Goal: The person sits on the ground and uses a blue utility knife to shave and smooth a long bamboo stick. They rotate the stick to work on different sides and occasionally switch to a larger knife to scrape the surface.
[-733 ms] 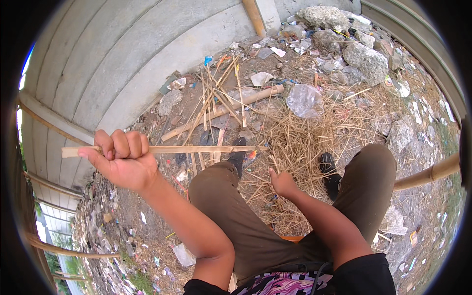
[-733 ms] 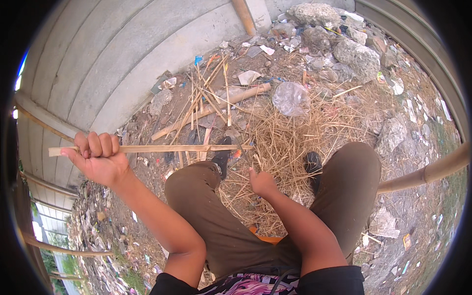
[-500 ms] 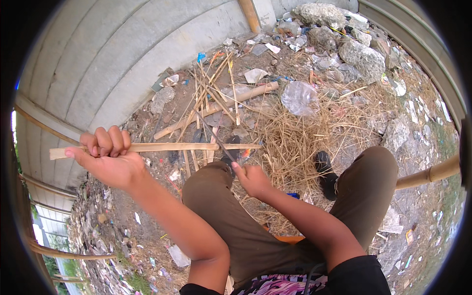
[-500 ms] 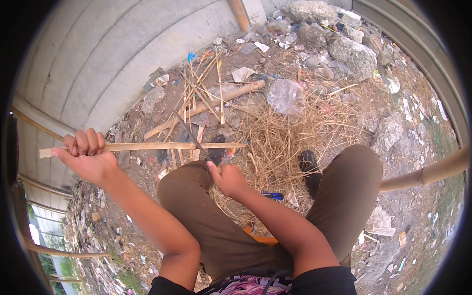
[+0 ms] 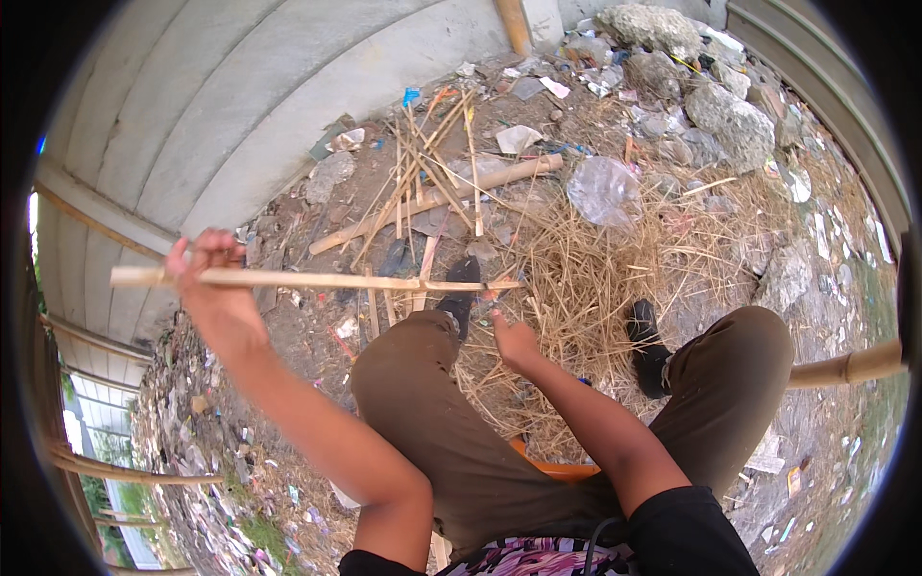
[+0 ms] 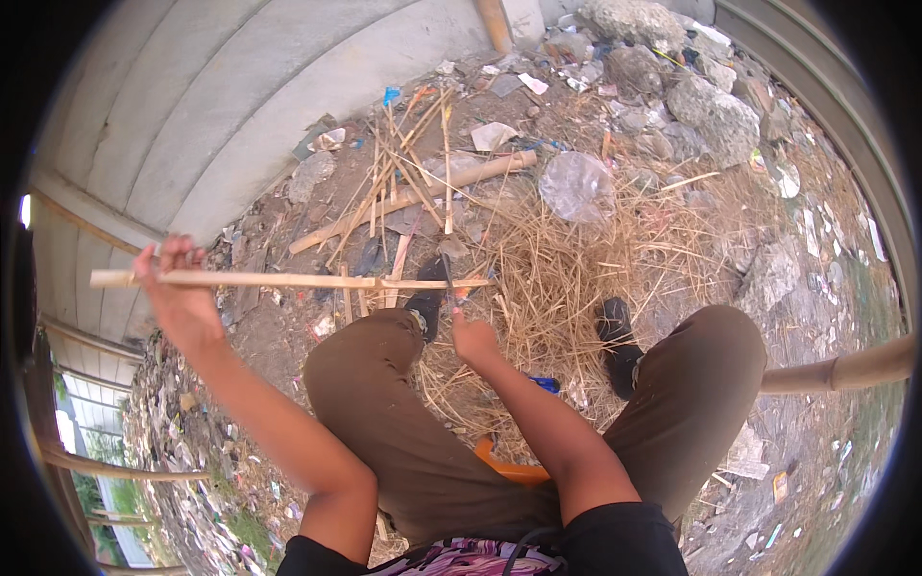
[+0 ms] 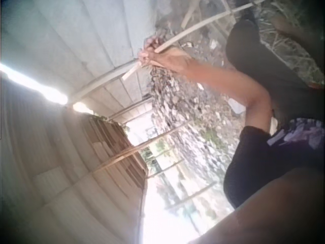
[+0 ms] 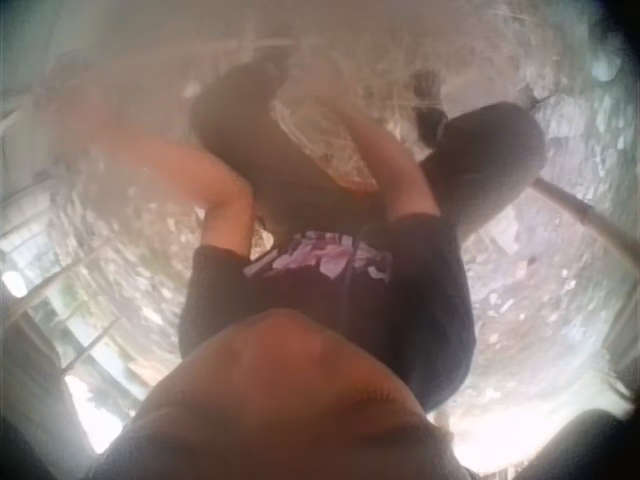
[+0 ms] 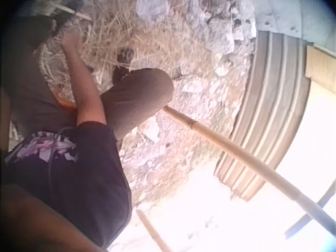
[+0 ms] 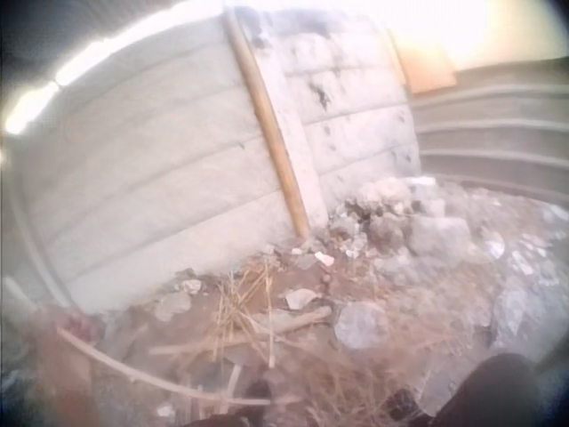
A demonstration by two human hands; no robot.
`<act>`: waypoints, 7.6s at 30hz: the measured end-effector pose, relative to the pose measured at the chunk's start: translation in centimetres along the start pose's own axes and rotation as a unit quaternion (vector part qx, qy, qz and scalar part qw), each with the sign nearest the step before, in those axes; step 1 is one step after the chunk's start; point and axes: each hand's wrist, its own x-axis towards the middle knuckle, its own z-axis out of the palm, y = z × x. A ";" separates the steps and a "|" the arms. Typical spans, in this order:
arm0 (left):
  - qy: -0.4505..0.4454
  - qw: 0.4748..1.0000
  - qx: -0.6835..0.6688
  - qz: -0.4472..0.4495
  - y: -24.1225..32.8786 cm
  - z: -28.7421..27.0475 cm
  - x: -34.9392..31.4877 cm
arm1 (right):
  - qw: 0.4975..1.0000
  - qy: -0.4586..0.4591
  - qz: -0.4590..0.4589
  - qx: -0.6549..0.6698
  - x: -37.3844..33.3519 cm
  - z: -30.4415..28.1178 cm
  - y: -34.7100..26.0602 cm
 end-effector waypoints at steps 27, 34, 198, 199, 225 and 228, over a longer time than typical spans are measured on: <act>-0.078 0.988 0.012 -0.131 -8.2 6.9 -5.8 | 0.984 0.006 -0.160 0.075 -5.4 -0.9 -6.2; -0.086 0.990 -0.054 -0.094 -11.4 8.0 -6.2 | 0.960 -0.008 -0.240 0.143 -8.2 -0.3 -7.7; -0.014 0.990 -0.133 -0.050 -6.1 10.5 -6.3 | 0.959 0.030 -0.263 0.102 -14.7 -6.6 -8.7; -0.003 0.985 -0.156 -0.070 -5.8 10.2 -6.2 | 0.955 0.032 -0.278 0.103 -14.8 -6.6 -8.5; -0.166 0.964 -0.209 -0.020 0.9 14.4 -6.7 | 0.912 0.052 -0.273 0.302 -20.2 -14.0 -12.0; -0.192 0.958 -0.205 -0.054 0.8 14.7 -6.8 | 0.823 0.097 -0.390 0.402 -20.5 -13.3 -11.4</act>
